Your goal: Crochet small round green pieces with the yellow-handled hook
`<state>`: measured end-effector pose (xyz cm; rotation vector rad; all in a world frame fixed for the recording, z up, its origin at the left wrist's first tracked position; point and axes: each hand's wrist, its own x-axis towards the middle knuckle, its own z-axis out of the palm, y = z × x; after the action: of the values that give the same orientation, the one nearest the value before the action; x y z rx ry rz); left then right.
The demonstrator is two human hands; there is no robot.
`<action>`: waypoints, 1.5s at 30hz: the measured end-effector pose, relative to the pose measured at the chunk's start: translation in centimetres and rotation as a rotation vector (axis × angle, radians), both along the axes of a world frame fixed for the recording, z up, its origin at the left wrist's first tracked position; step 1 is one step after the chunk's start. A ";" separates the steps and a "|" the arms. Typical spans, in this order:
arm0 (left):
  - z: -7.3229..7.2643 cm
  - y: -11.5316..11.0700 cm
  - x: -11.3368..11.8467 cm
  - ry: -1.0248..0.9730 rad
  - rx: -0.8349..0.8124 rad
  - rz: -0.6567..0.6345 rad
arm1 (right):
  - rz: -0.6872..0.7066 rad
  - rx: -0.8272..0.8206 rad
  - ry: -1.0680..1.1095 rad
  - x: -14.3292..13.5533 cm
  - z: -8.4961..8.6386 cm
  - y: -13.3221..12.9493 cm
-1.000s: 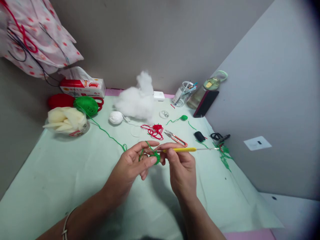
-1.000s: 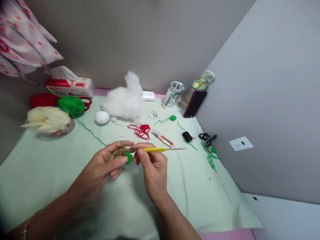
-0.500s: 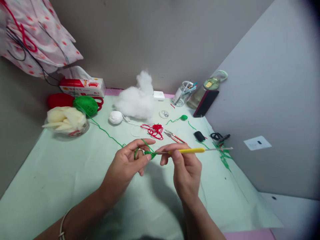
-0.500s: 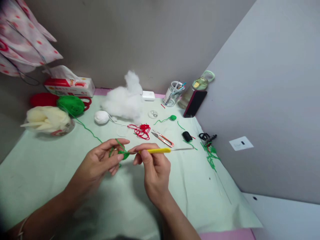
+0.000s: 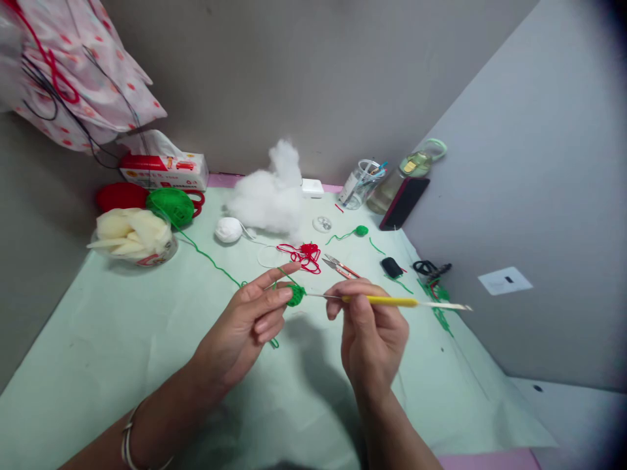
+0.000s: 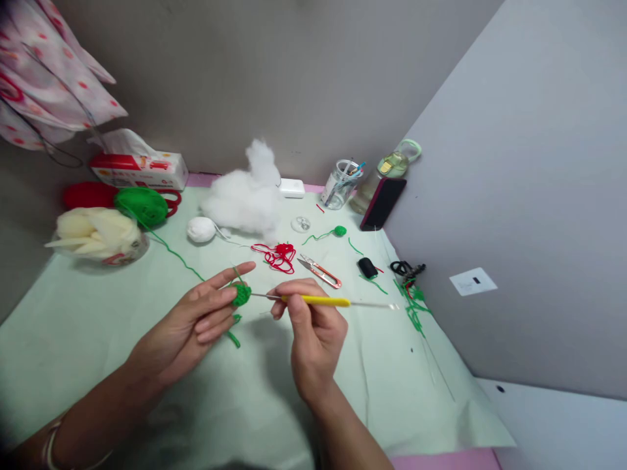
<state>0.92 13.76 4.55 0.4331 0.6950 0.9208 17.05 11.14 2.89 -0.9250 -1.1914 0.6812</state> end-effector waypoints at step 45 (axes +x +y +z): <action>-0.2 -0.3 0.0 0.150 0.149 -0.083 | 0.064 -0.078 -0.090 -0.2 0.4 0.2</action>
<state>0.96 13.45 4.37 0.6639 0.7411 0.8706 16.81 11.39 3.25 -0.9944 -1.2858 0.7478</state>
